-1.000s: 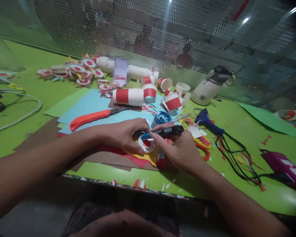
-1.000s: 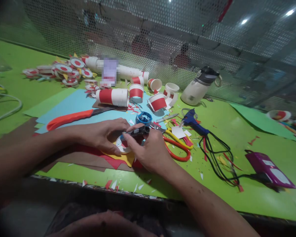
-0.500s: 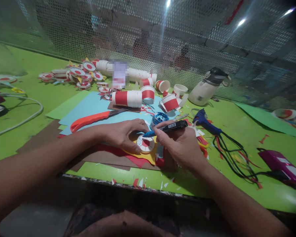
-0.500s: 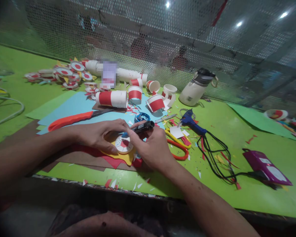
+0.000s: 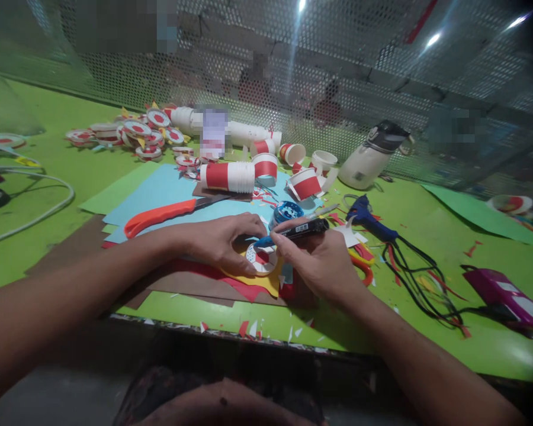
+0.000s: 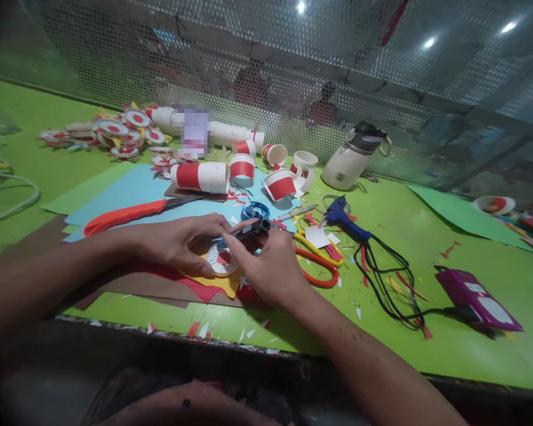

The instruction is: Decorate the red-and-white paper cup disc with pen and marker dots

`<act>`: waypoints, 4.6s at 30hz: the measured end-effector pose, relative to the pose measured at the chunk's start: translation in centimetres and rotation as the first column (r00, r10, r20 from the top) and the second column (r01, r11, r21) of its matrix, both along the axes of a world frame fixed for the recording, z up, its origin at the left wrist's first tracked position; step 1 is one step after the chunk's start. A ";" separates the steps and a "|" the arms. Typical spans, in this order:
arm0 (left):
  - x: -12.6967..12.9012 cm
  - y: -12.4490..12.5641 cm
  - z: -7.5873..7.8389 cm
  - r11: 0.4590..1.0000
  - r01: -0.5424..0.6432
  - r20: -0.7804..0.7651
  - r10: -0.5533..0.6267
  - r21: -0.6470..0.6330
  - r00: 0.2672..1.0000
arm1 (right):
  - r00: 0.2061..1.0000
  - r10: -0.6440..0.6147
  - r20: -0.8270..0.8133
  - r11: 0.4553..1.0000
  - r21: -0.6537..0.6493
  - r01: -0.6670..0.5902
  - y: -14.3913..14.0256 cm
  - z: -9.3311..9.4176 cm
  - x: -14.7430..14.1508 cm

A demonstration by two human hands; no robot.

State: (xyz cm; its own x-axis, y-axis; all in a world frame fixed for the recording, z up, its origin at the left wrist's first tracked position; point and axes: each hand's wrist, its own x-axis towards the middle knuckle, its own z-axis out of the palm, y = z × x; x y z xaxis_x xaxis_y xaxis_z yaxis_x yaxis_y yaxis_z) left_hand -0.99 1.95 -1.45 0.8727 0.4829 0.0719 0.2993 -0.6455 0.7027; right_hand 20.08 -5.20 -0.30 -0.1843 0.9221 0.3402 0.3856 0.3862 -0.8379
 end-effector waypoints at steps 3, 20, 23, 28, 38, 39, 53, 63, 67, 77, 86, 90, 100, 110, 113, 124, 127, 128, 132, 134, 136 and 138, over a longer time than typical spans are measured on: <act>0.0 0.0 0.0 1.000 0.002 -0.004 -0.002 0.008 1.000 | 1.000 0.010 0.010 1.000 -0.004 -0.010 0.0 0.0 0.0; 0.1 0.0 0.1 1.000 -0.003 -0.010 0.003 0.012 1.000 | 0.999 0.012 0.044 1.000 0.009 -0.012 0.0 0.0 0.0; 0.1 -0.1 0.1 1.000 0.001 -0.012 -0.001 0.002 1.000 | 0.999 0.012 0.045 1.000 0.007 -0.012 0.0 0.0 0.1; 0.0 0.1 0.0 1.000 -0.002 -0.029 0.003 0.007 1.000 | 0.998 0.009 0.056 1.000 0.016 -0.010 0.0 -0.1 0.1; 0.0 0.1 -0.3 1.000 0.006 -0.018 -0.006 0.022 1.000 | 0.991 0.001 0.131 0.995 0.100 -0.014 -0.1 -0.1 -0.1; 0.0 0.2 -0.3 1.000 0.009 -0.012 -0.008 0.025 1.000 | 0.992 -0.003 0.123 0.996 0.091 -0.008 -0.1 -0.1 -0.1; 0.1 -0.1 0.0 0.999 -0.029 -0.037 0.030 0.022 0.999 | 0.998 -0.052 -0.025 0.998 0.039 0.053 -0.1 0.6 0.1; 0.1 0.0 -0.1 0.999 -0.021 -0.035 0.022 0.038 0.999 | 0.999 -0.025 -0.022 0.999 0.033 0.026 0.2 0.2 0.0; 0.2 -0.1 0.0 0.999 -0.025 -0.039 0.027 0.034 0.999 | 1.000 -0.015 -0.006 0.999 0.031 0.015 0.2 0.0 0.1; 0.2 -0.2 0.2 0.999 -0.043 -0.056 0.044 0.025 0.997 | 0.999 -0.016 0.049 0.998 0.060 0.013 0.3 -0.5 0.1; 0.2 -0.3 0.0 0.999 -0.047 -0.043 0.048 0.028 0.998 | 0.992 -0.064 0.112 0.989 0.140 0.048 0.3 -0.9 0.2; 0.2 -0.2 -0.1 0.998 -0.055 -0.050 0.056 0.031 0.997 | 0.995 -0.051 0.090 0.988 0.153 0.036 0.4 -0.9 0.1; 0.2 -0.3 0.1 0.997 -0.064 -0.067 0.067 0.043 0.995 | 0.990 -0.141 -0.004 0.979 0.148 0.140 0.4 -0.4 0.5; 0.2 -0.1 -0.1 0.997 -0.067 -0.040 0.068 0.033 0.997 | 0.984 -0.145 0.104 0.976 0.177 0.125 0.4 -0.5 0.3; 0.2 -0.2 0.0 0.997 -0.068 -0.057 0.070 0.028 0.996 | 0.987 -0.127 0.100 0.978 0.176 0.108 0.4 -0.5 0.3; 0.1 -0.2 -0.1 0.998 -0.063 -0.045 0.064 0.026 0.997 | 0.984 -0.148 0.097 0.976 0.176 0.130 0.4 -0.5 0.3; 0.1 -0.2 0.0 0.998 -0.060 -0.049 0.062 0.032 0.997 | 0.984 -0.146 0.105 0.977 0.173 0.126 0.5 -0.5 0.3; 0.1 -0.2 0.0 0.998 -0.058 -0.052 0.059 0.032 0.997 | 0.984 -0.143 0.105 0.978 0.171 0.123 0.5 -0.5 0.3; 0.1 -0.1 -0.2 0.998 -0.058 -0.064 0.059 0.027 0.996 | 0.987 -0.130 0.092 0.981 0.157 0.114 0.5 -0.6 0.3; 0.0 0.0 -0.3 0.998 -0.056 -0.062 0.058 0.030 0.996 | 0.987 -0.130 0.096 0.982 0.153 0.114 0.5 -0.7 0.3; 0.0 0.0 -0.4 0.998 -0.051 -0.055 0.053 0.033 0.997 | 0.987 -0.129 0.096 0.981 0.158 0.112 0.5 -0.7 0.3; 0.0 0.0 -0.4 0.998 -0.051 -0.048 0.053 0.032 0.997 | 0.988 -0.119 0.096 0.982 0.161 0.103 0.5 -0.6 0.3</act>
